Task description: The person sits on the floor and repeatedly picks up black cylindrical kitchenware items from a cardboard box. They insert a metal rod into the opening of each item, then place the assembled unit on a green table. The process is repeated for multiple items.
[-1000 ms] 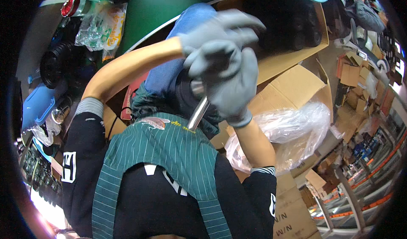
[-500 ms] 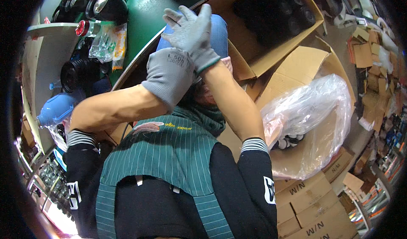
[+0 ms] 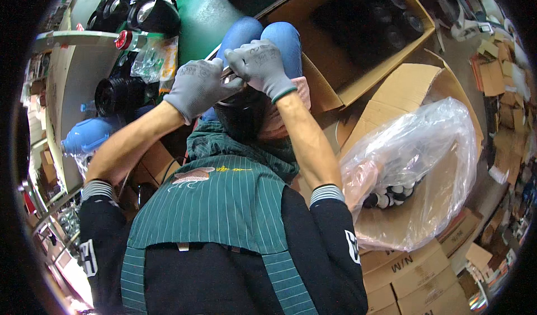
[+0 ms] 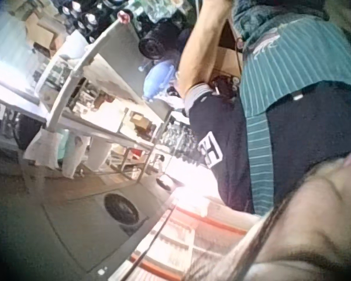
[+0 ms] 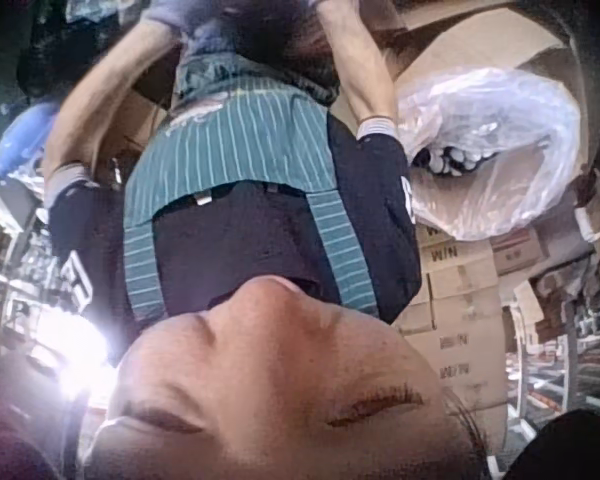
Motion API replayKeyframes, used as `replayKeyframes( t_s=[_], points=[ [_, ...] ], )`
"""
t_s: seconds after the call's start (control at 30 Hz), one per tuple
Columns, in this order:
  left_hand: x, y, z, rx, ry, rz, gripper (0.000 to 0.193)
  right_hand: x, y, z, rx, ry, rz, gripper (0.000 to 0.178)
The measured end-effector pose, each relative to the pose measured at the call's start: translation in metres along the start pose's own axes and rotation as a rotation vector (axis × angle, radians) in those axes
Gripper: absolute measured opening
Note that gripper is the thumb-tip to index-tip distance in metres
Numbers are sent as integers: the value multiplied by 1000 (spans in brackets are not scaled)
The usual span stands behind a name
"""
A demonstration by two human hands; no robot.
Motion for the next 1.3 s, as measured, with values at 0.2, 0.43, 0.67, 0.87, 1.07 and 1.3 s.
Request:
replayKeyframes(
  t_s=[0.2, 0.43, 0.67, 0.87, 1.07, 1.3],
  points=[
    [8, -5, 6, 219, 66, 136, 63, -18, 5, 13, 152, 142, -40, 26],
    [16, -12, 22, 773, 213, -68, 48, -34, 18, 41, 616, 356, 154, 54],
    [9, -27, 23, 832, 260, -234, 47, -48, -5, 59, 360, 574, 293, 26],
    [10, 0, 107, 34, 645, -454, 45, -104, 53, 80, 341, 70, -255, 92],
    [106, -35, 234, -541, 444, -300, 62, -27, 90, 47, 646, -237, 150, 122],
    [132, -46, 257, -544, 320, -233, 58, -38, 82, 53, 694, -234, 96, 104]
  ],
)
Point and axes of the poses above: each hand's wrist, its own y-axis away from the middle knuckle, its own x-axis out of the palm, z = x × y, the point moved 10 cm from there along -y, towards the middle knuckle, and after that the axes turned 1 degree about -y, right-handed, at the moved point
